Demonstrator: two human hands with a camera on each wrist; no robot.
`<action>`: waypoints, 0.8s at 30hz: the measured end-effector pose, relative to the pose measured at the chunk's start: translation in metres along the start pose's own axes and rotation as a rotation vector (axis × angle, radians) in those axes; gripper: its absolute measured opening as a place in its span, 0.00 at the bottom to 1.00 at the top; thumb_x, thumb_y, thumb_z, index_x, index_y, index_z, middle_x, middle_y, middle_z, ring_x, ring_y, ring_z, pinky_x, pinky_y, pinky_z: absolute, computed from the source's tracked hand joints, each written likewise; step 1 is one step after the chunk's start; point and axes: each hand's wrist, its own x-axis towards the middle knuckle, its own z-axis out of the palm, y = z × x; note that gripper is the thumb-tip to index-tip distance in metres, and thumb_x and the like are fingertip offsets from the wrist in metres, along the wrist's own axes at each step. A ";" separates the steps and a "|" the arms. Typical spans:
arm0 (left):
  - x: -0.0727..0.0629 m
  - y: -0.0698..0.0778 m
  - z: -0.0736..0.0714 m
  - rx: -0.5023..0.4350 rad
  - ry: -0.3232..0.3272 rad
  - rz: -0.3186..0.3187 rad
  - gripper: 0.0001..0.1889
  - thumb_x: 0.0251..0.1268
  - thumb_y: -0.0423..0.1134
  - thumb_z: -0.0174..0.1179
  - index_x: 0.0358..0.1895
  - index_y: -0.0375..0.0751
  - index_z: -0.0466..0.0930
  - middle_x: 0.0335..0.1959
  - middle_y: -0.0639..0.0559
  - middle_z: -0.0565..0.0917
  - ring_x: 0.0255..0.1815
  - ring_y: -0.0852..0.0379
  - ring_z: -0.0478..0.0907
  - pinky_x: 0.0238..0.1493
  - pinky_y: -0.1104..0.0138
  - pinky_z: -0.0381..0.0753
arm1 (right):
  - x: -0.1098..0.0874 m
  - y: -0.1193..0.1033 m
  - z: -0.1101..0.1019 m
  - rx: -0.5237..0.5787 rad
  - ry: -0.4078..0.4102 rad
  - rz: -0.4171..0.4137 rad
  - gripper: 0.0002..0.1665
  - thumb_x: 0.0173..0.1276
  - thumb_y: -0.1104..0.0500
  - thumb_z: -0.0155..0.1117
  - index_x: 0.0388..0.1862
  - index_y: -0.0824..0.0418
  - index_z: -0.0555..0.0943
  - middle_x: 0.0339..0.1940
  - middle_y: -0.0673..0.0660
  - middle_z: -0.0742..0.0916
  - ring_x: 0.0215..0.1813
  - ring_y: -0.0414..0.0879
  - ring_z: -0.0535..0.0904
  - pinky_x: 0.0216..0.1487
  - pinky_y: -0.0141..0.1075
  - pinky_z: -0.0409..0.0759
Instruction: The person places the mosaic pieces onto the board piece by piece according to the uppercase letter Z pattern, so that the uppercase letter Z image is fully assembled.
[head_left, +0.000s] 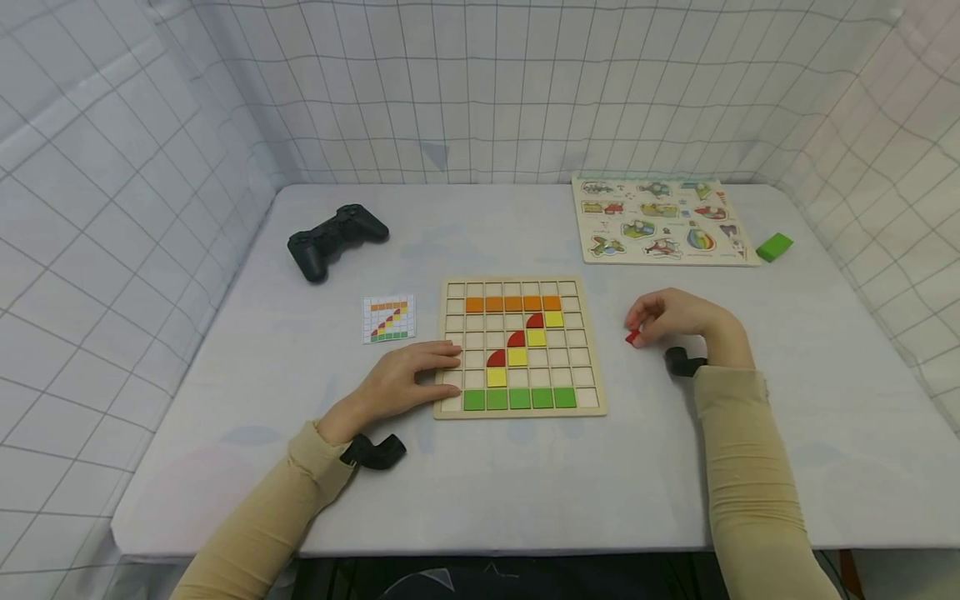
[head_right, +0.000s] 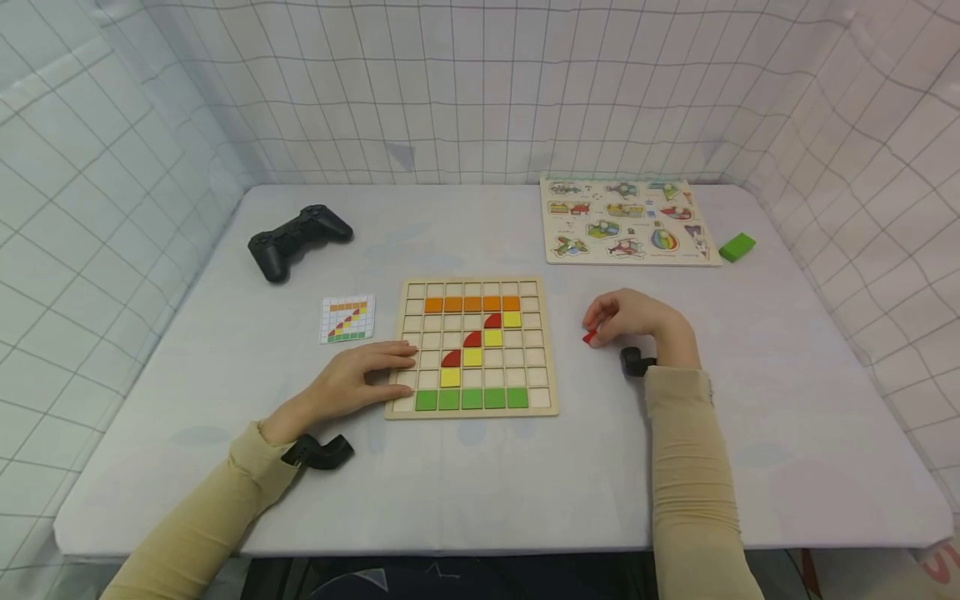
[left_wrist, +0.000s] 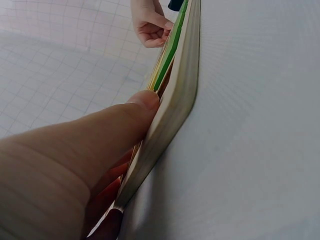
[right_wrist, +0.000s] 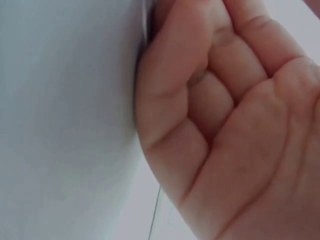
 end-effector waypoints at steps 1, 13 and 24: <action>0.000 0.000 0.000 0.001 0.000 -0.001 0.24 0.55 0.49 0.68 0.53 0.40 0.82 0.60 0.52 0.76 0.64 0.52 0.68 0.67 0.62 0.66 | 0.000 -0.001 0.000 -0.014 0.014 0.001 0.20 0.51 0.63 0.75 0.42 0.67 0.80 0.29 0.56 0.84 0.31 0.43 0.77 0.39 0.31 0.77; 0.000 0.000 -0.001 -0.009 -0.002 -0.005 0.24 0.55 0.48 0.68 0.53 0.40 0.82 0.60 0.51 0.76 0.65 0.52 0.68 0.68 0.63 0.65 | 0.003 -0.017 0.007 -0.151 0.121 0.059 0.19 0.52 0.55 0.76 0.40 0.63 0.82 0.34 0.53 0.86 0.40 0.47 0.77 0.46 0.37 0.73; 0.000 -0.001 0.000 -0.010 -0.012 -0.012 0.24 0.55 0.49 0.68 0.53 0.40 0.81 0.60 0.51 0.76 0.65 0.52 0.68 0.67 0.61 0.67 | 0.015 -0.022 0.014 -0.209 0.041 -0.013 0.14 0.57 0.53 0.71 0.37 0.61 0.83 0.30 0.53 0.81 0.34 0.46 0.71 0.37 0.35 0.70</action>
